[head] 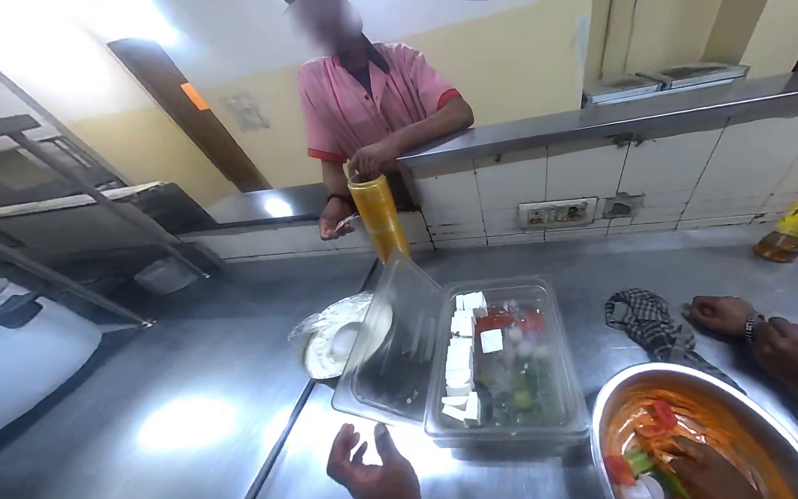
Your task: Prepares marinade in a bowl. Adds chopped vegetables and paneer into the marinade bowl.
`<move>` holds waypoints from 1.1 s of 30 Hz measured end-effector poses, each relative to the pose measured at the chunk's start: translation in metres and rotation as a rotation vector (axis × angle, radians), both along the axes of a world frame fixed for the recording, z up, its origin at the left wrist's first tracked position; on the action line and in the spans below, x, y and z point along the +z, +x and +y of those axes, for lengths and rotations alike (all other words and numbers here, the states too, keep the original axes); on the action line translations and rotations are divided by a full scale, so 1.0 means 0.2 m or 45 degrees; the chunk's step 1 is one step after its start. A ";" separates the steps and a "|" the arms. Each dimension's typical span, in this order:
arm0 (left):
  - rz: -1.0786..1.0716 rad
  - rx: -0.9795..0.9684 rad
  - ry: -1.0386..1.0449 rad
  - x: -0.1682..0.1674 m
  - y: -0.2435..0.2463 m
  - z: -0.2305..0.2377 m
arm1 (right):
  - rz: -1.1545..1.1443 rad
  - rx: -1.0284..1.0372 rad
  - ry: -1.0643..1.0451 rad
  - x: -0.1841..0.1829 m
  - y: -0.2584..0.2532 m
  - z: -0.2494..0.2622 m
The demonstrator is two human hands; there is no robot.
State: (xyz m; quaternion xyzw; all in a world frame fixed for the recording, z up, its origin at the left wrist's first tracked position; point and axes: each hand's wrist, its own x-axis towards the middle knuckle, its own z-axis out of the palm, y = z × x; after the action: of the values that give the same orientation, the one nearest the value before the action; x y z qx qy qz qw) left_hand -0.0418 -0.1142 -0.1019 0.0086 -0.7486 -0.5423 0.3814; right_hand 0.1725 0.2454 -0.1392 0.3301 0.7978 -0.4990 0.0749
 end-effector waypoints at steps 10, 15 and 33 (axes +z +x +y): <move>-0.577 -0.867 -0.509 0.23 -0.50 0.42 | 0.088 0.077 0.027 -0.13 0.05 0.07; -0.667 -0.974 -0.794 0.26 -0.71 0.58 | 0.077 0.046 0.002 -0.12 0.05 0.06; -0.623 -1.111 -1.743 0.16 -1.10 0.83 | 0.082 0.064 -0.002 -0.12 0.05 0.06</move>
State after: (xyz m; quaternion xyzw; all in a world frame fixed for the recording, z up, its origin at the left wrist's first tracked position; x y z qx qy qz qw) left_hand -0.2627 0.0519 -0.0692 -0.3968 -0.9094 -0.0510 -0.1136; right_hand 0.1825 0.2577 -0.1640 0.2936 0.8074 -0.5080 0.0622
